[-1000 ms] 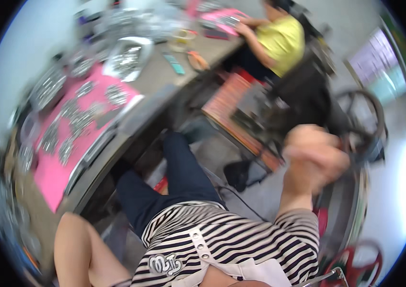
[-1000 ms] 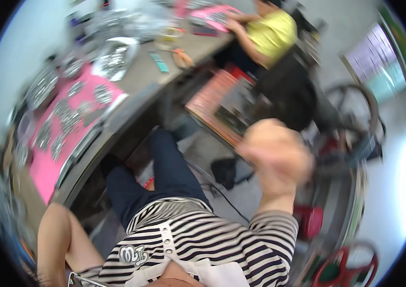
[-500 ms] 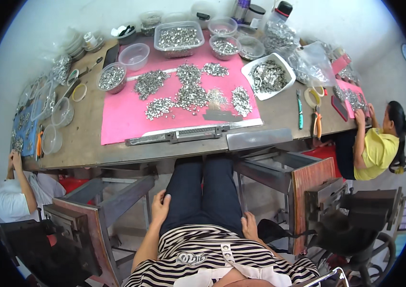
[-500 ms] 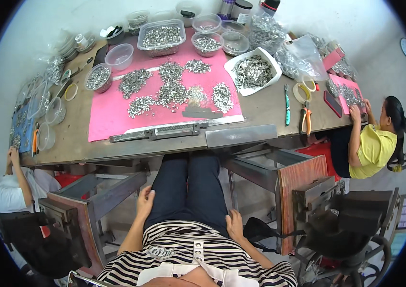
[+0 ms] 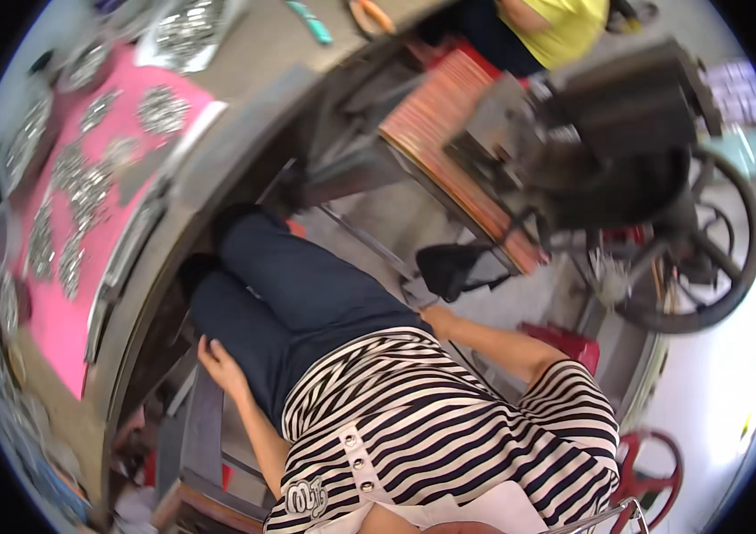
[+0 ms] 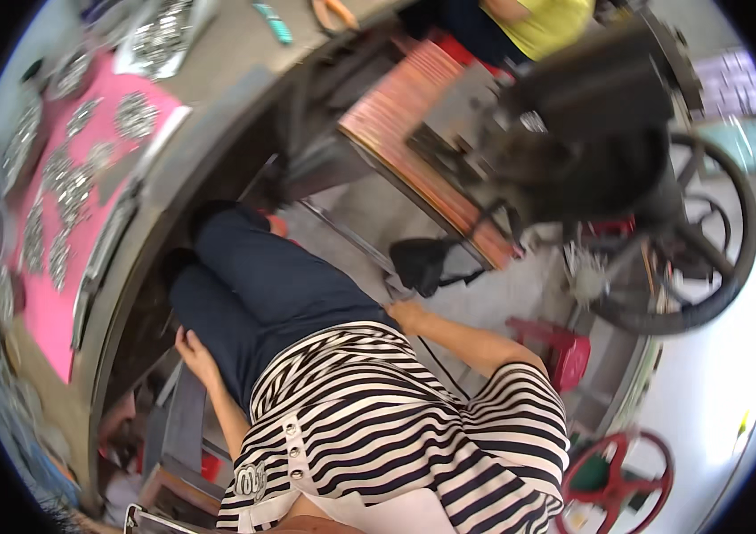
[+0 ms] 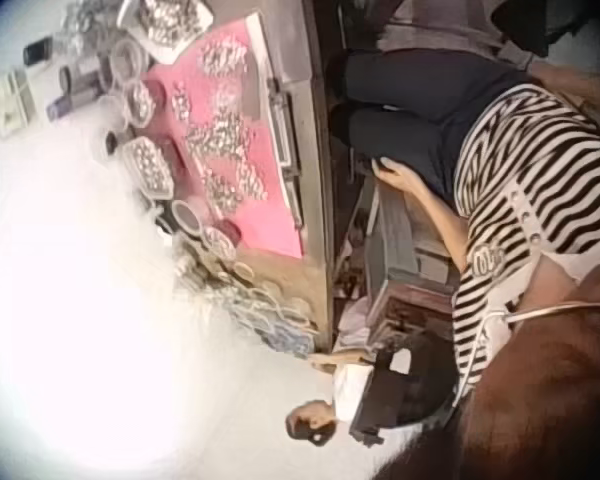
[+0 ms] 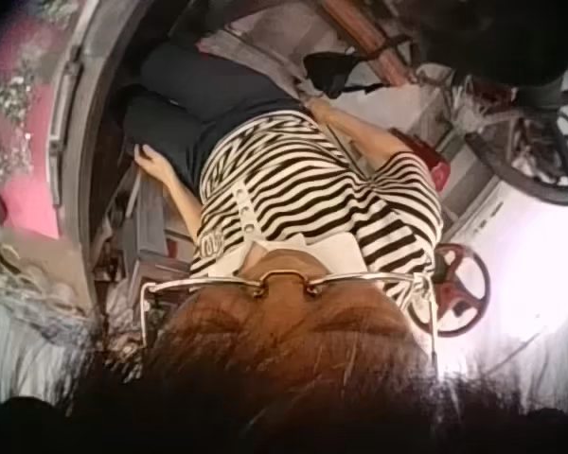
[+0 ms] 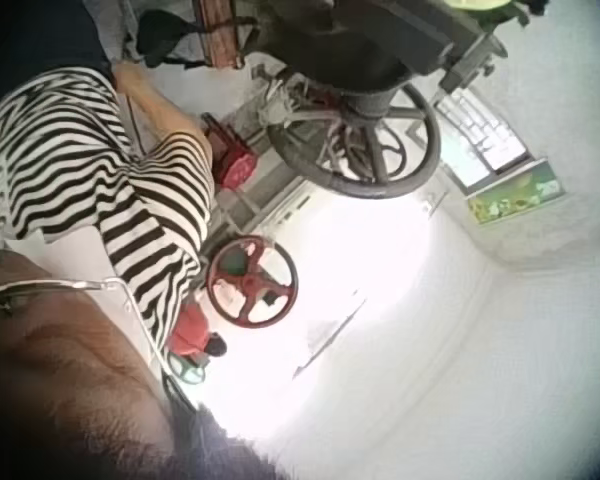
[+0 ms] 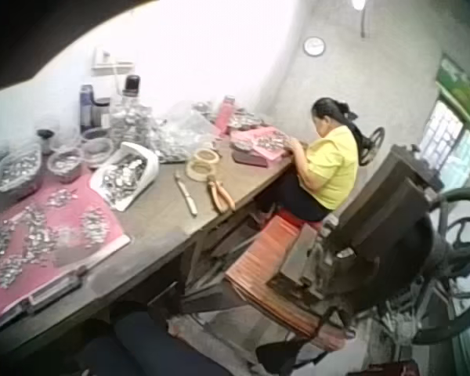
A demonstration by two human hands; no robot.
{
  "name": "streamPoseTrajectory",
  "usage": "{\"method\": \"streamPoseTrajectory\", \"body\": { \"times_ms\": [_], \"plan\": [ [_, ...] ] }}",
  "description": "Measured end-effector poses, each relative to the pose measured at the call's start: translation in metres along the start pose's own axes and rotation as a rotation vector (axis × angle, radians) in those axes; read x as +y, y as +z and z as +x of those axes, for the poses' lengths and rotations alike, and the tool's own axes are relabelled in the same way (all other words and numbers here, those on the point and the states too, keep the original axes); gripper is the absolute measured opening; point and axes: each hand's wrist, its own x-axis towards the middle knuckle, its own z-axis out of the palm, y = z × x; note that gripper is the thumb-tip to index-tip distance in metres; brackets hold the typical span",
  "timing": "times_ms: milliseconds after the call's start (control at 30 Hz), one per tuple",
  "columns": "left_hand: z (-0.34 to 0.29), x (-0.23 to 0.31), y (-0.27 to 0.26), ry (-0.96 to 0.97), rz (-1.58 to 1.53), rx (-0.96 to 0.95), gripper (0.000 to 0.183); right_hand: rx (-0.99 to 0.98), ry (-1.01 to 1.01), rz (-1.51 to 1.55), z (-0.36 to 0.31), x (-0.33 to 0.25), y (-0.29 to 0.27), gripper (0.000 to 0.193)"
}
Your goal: The person places small metal pieces into a metal holder by hand, inserts the holder into a manual press machine, and turns the machine wheel. The person then returns the holder to the table and resumes arranging metal pieces into it.
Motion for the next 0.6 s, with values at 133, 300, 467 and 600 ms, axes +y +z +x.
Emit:
{"method": "streamPoseTrajectory", "body": {
  "times_ms": [133,300,467,600],
  "plan": [
    [0.007,0.02,0.018,0.03,-0.069,-0.091,0.041,0.429,-0.054,0.343,0.0,0.038,0.085,0.049],
    [0.008,0.049,0.02,0.342,0.211,-0.059,0.039,-0.227,0.134,0.111,-0.021,0.018,0.038,0.04],
    [-0.003,0.068,0.03,0.39,0.239,0.02,0.04,-0.219,0.062,0.075,0.047,0.033,-0.011,0.031],
    [-0.001,0.069,0.038,0.468,0.415,0.028,0.042,-0.099,-0.037,-0.177,0.01,0.045,-0.02,0.026]
  ]
}}
